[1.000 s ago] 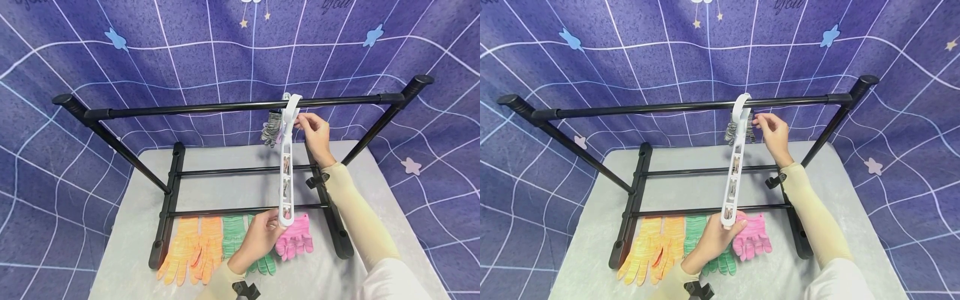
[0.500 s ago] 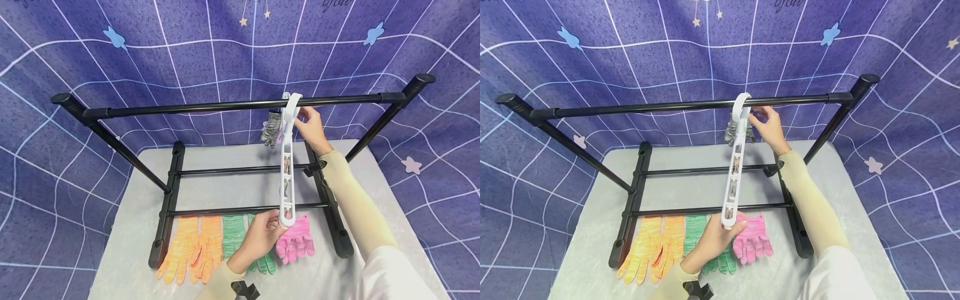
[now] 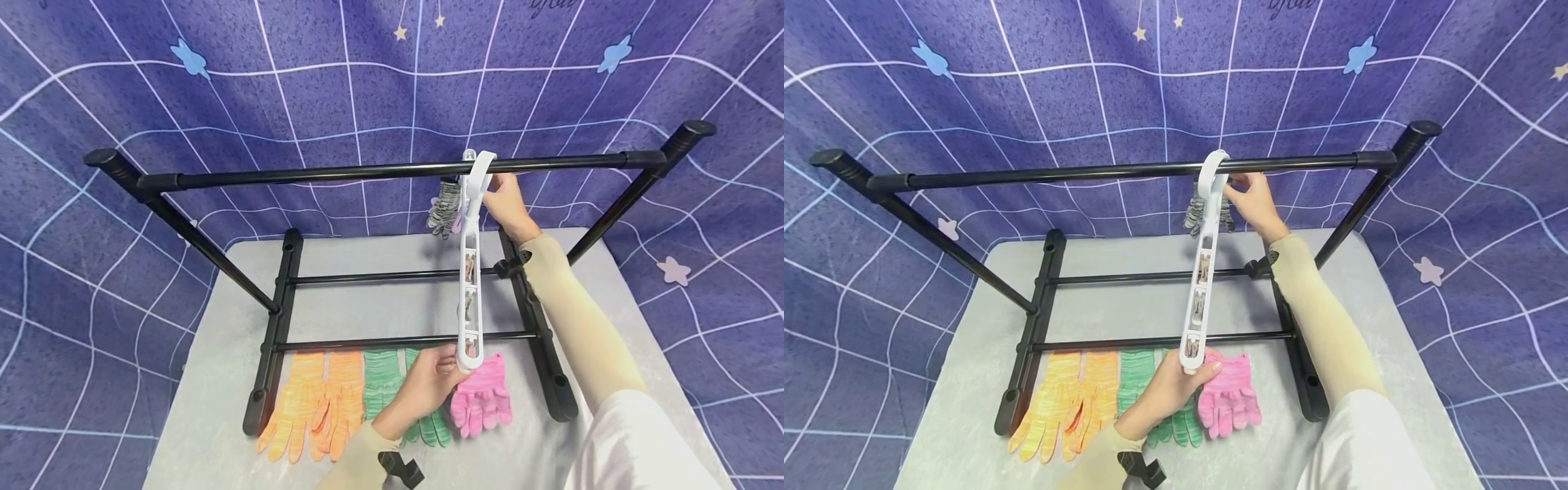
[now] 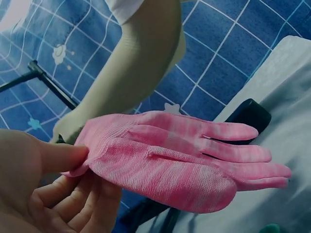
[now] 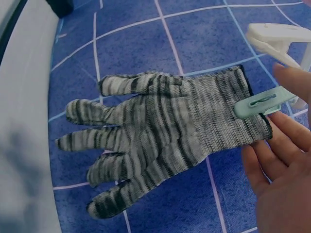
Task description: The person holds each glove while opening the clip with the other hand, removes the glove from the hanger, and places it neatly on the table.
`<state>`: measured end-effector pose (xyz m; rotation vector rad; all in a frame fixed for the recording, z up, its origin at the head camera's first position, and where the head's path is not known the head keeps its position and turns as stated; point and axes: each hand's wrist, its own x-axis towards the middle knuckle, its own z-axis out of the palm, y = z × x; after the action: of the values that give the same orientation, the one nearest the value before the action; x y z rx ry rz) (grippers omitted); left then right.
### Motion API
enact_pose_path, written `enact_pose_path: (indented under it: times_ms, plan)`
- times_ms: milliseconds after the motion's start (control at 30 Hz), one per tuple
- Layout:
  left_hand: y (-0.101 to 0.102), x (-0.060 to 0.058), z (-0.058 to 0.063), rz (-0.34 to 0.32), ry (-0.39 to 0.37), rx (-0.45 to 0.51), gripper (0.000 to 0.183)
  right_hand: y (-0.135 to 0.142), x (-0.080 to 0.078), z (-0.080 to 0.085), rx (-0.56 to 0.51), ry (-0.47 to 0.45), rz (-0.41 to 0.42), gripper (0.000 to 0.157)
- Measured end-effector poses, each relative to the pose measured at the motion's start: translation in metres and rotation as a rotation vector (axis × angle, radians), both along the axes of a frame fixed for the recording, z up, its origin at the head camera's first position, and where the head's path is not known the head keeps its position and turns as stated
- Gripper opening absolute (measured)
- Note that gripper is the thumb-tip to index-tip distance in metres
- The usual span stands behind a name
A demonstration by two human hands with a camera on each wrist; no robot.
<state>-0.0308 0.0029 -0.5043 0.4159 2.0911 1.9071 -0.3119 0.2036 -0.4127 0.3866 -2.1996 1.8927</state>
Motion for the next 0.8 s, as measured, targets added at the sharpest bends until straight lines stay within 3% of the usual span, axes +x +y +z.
enact_pose_path:
  times_ms: [167, 333, 633, 800]
  plan:
    - [0.003, 0.0, -0.007, -0.011, -0.06, 0.013, 0.026, -0.003, -0.001, 0.003, -0.044, 0.01, 0.032, 0.042]
    - [0.007, -0.002, -0.014, 0.019, -0.071, -0.001, 0.025, -0.003, -0.001, 0.003, -0.087, 0.015, 0.012, 0.034]
    - [0.007, -0.014, -0.037, 0.036, 0.003, -0.152, 0.02, -0.001, 0.0, 0.002, -0.128, 0.01, 0.02, 0.021]
    - [0.005, -0.015, -0.046, 0.048, 0.047, -0.22, 0.029, 0.0, 0.001, 0.002, -0.12, 0.01, 0.016, 0.022]
